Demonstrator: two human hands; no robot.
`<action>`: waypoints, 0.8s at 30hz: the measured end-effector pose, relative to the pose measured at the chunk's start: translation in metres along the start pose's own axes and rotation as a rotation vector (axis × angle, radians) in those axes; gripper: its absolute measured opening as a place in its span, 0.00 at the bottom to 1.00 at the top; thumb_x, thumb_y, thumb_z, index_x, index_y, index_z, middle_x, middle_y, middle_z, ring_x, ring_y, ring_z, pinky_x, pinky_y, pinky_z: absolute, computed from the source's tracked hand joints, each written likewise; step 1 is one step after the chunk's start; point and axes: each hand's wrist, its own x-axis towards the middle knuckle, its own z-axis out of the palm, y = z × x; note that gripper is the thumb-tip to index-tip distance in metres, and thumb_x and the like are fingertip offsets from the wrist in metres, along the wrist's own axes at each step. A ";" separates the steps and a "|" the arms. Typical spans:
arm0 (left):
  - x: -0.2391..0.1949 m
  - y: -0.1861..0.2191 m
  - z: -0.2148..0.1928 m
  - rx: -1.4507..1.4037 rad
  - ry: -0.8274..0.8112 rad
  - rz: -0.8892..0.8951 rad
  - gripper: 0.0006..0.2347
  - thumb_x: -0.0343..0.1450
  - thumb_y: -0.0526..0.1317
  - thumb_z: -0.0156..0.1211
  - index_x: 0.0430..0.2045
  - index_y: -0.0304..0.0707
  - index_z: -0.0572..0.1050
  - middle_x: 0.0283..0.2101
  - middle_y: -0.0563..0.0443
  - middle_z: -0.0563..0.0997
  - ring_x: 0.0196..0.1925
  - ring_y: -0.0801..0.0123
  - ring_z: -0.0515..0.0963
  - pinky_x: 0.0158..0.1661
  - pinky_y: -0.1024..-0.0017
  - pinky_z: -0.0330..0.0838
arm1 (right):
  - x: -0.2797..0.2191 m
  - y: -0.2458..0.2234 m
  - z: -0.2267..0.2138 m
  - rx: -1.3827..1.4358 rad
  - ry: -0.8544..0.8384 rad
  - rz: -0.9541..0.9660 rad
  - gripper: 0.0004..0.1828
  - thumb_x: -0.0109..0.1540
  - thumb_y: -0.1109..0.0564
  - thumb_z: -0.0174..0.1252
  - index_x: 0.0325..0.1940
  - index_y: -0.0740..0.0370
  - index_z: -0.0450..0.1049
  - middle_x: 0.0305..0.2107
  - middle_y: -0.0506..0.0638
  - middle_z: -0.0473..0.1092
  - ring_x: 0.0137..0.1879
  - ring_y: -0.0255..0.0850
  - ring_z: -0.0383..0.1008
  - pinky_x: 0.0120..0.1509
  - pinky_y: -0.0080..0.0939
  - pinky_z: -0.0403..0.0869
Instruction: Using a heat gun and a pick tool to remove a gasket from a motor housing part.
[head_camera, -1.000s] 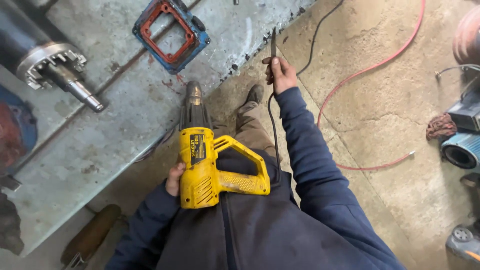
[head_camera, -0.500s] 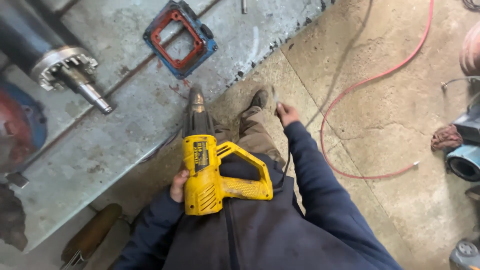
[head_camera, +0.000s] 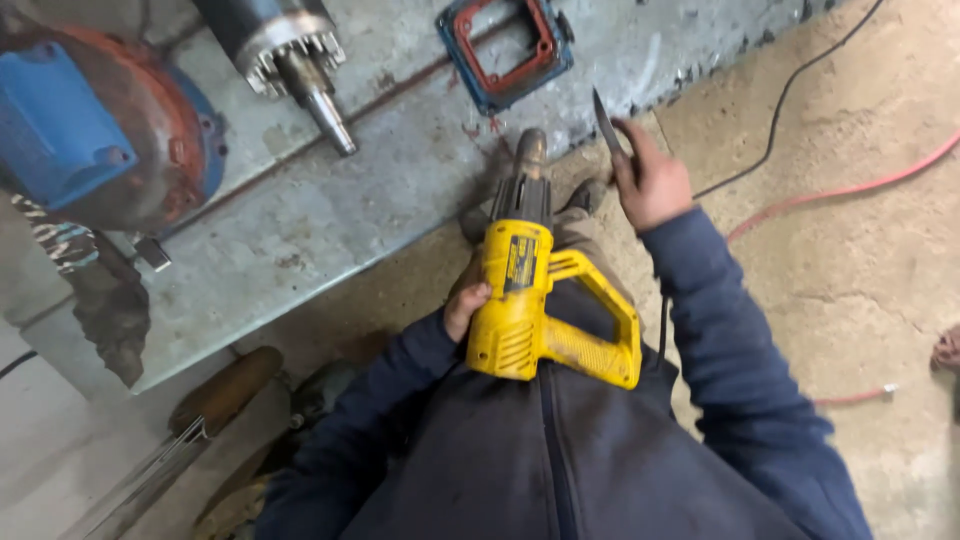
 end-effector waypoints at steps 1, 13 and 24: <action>-0.003 0.000 0.000 -0.012 -0.004 -0.013 0.28 0.74 0.54 0.53 0.62 0.28 0.69 0.59 0.40 0.78 0.61 0.57 0.78 0.63 0.61 0.71 | 0.009 0.005 0.008 -0.007 -0.003 0.016 0.22 0.70 0.59 0.54 0.69 0.57 0.67 0.26 0.56 0.76 0.33 0.50 0.80 0.40 0.49 0.76; -0.013 0.044 0.012 -0.055 -0.010 0.141 0.30 0.73 0.54 0.56 0.64 0.28 0.65 0.57 0.37 0.78 0.58 0.55 0.79 0.61 0.59 0.75 | 0.051 -0.012 0.034 -0.581 0.031 -0.161 0.20 0.66 0.54 0.59 0.63 0.52 0.78 0.25 0.64 0.74 0.30 0.63 0.74 0.36 0.61 0.75; -0.011 0.041 -0.017 -0.129 -0.057 0.038 0.29 0.73 0.54 0.55 0.62 0.27 0.67 0.59 0.38 0.78 0.59 0.56 0.79 0.62 0.60 0.73 | 0.057 -0.028 0.030 -0.607 -0.043 -0.079 0.19 0.68 0.55 0.55 0.64 0.53 0.77 0.27 0.65 0.74 0.32 0.64 0.75 0.38 0.62 0.75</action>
